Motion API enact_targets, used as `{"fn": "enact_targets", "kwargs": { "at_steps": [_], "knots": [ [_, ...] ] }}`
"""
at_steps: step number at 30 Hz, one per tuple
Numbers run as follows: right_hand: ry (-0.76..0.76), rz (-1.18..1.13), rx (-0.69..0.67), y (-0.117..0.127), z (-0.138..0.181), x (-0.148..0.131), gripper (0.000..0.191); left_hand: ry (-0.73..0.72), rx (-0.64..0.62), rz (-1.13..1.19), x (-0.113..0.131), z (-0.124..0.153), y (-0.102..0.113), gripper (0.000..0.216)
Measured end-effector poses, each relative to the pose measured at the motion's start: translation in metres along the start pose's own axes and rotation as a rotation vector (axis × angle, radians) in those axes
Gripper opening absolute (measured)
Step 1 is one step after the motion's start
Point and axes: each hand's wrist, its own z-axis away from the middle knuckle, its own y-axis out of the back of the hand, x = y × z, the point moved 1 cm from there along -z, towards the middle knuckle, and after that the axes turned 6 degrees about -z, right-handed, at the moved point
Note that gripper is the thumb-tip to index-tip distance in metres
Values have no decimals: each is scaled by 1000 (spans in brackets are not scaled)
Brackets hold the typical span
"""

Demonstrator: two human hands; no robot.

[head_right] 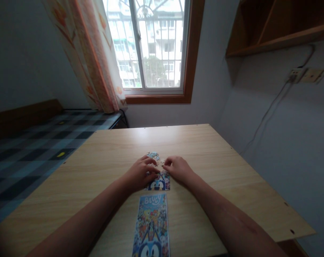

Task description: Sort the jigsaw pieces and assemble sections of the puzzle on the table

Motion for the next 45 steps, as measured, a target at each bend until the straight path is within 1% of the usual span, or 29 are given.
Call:
{"fn": "enact_targets", "kwargs": {
  "at_steps": [4,6,9,11,13,16,21,26,28,30,33,35,39,42,45],
  "knots": [
    [34,43,81,0,-6,9,14,-11,32,-15,-1,-1,-2,16],
    [58,75,110,-2,-9,11,16,17,101,-30,-6,-1,-3,18],
    [83,75,187,-6,-11,13,28,87,217,-67,-19,-1,-1,19],
    [126,86,186,-7,-10,14,29,111,244,-85,-27,0,1,16],
    [187,106,132,-8,-9,15,26,120,237,-78,-33,2,2,15],
    [241,112,74,-7,-8,16,25,126,202,-6,-32,4,2,14],
    [286,91,38,-7,-9,17,33,131,148,83,-21,6,2,36],
    [360,89,-22,-12,-7,12,33,146,136,88,-23,6,-1,42],
    [382,91,-23,-12,-6,10,35,161,150,75,-26,6,-2,42],
    [380,87,10,-11,-4,8,37,177,167,57,-28,6,-2,42],
    [350,97,50,-7,-2,7,35,196,190,42,-28,7,0,39],
    [324,116,62,-5,-1,6,30,189,188,38,-26,8,2,32],
    [293,148,90,-2,0,4,23,138,120,29,-21,8,8,17],
    [288,155,85,-2,2,1,22,123,73,2,-19,8,10,14],
    [281,159,63,-2,2,-1,22,134,57,-22,-20,8,11,12]
  ]
}}
